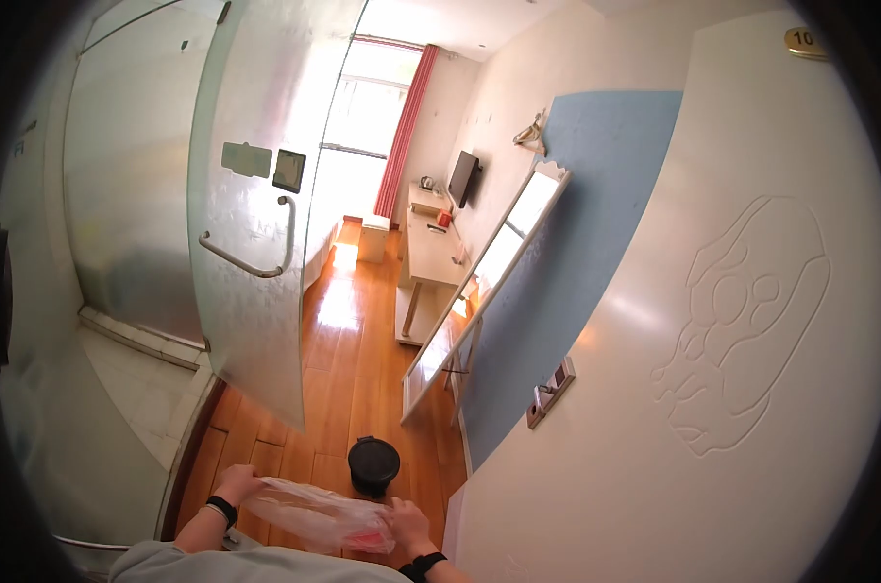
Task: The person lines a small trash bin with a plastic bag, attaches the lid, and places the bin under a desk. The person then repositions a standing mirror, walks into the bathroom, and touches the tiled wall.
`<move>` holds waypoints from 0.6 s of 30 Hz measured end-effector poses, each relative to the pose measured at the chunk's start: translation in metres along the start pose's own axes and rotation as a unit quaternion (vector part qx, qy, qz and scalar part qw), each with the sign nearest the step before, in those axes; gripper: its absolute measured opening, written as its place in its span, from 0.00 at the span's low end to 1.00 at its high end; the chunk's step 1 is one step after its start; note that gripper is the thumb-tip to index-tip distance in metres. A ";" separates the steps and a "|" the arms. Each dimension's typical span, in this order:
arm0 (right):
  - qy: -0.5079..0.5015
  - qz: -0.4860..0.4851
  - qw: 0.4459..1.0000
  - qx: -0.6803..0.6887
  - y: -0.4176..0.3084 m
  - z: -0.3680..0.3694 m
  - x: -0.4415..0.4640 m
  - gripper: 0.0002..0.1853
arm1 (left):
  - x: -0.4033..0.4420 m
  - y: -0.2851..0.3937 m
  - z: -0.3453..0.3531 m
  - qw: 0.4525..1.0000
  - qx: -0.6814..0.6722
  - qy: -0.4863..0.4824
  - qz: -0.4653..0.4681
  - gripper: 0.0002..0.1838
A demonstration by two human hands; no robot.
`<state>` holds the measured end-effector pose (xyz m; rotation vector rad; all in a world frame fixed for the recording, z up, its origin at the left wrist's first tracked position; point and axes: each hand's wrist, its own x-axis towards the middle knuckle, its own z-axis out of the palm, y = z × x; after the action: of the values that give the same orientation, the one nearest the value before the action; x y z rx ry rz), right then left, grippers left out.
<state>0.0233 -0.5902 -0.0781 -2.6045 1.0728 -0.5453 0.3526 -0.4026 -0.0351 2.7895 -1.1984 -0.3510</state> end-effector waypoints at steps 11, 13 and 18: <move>-0.285 0.260 0.571 0.725 0.026 0.025 0.011 0.23 | -0.003 0.001 -0.006 0.984 -0.135 -0.114 0.012 0.31; -0.262 0.221 0.496 0.798 0.024 0.018 0.014 0.22 | -0.002 0.001 -0.003 0.978 -0.154 -0.136 0.027 0.29; -0.214 0.312 0.469 0.798 0.005 -0.008 0.018 0.21 | -0.007 0.005 -0.005 0.955 -0.230 -0.181 0.050 0.22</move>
<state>0.0281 -0.6073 -0.0685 -0.4898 0.5660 -0.3070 0.3455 -0.4016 -0.0282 2.3125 -1.1308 -1.0208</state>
